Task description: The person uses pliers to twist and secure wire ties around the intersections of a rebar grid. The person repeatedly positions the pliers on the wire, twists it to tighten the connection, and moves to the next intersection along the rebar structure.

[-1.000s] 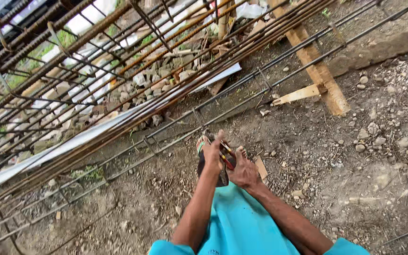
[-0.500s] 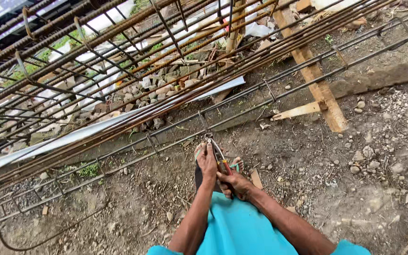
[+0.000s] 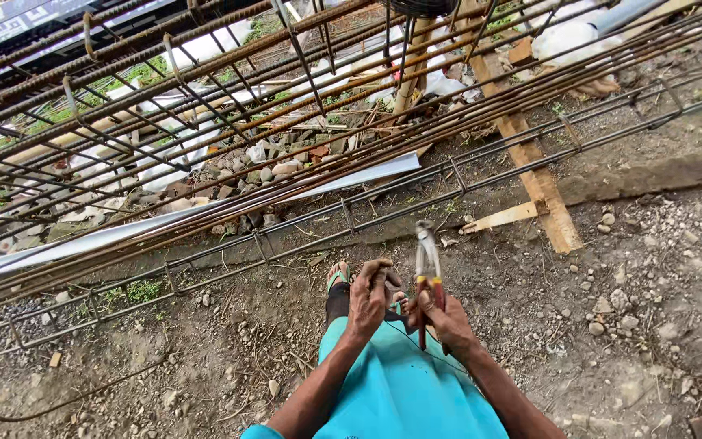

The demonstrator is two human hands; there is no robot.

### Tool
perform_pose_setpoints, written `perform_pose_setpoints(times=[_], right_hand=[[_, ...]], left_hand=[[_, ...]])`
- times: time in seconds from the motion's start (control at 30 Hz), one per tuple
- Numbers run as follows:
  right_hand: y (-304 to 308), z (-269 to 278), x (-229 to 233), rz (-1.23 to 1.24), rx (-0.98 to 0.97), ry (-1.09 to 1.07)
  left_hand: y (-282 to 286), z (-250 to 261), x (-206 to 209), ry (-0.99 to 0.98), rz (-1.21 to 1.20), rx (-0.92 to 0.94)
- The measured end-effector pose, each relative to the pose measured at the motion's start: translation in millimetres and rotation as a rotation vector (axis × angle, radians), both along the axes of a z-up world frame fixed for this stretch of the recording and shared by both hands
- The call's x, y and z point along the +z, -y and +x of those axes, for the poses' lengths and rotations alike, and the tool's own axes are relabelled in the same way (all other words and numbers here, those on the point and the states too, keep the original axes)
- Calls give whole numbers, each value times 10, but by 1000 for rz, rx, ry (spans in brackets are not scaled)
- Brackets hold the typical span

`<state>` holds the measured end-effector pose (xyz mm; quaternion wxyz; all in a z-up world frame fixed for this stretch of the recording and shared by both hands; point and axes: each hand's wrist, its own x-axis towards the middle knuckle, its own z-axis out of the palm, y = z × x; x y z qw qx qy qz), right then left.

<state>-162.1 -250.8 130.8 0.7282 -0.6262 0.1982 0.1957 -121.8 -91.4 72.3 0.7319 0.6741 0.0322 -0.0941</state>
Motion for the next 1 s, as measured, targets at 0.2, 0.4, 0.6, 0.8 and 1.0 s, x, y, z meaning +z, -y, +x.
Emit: perform_pose_setpoints(times=[0.2,0.4,0.6,0.8,1.0], right_hand=[[319,242,-108,-310,59,348],[-186,893,273,-505,501,170],[-551,1015,-590,-453,210,-48],[-190,1133,-989,-394,56,-336],[-112,1509,-878,-445,246,-440]], left_hand=[[-266,222,707,23,-279,-6],[-368,695,608,-50,-461,-9],[-675,1301,-55,-351,41,-106],[-1017,1930,-1099,76,905,-348],[-951,2326,-1172,-150,574,-728]])
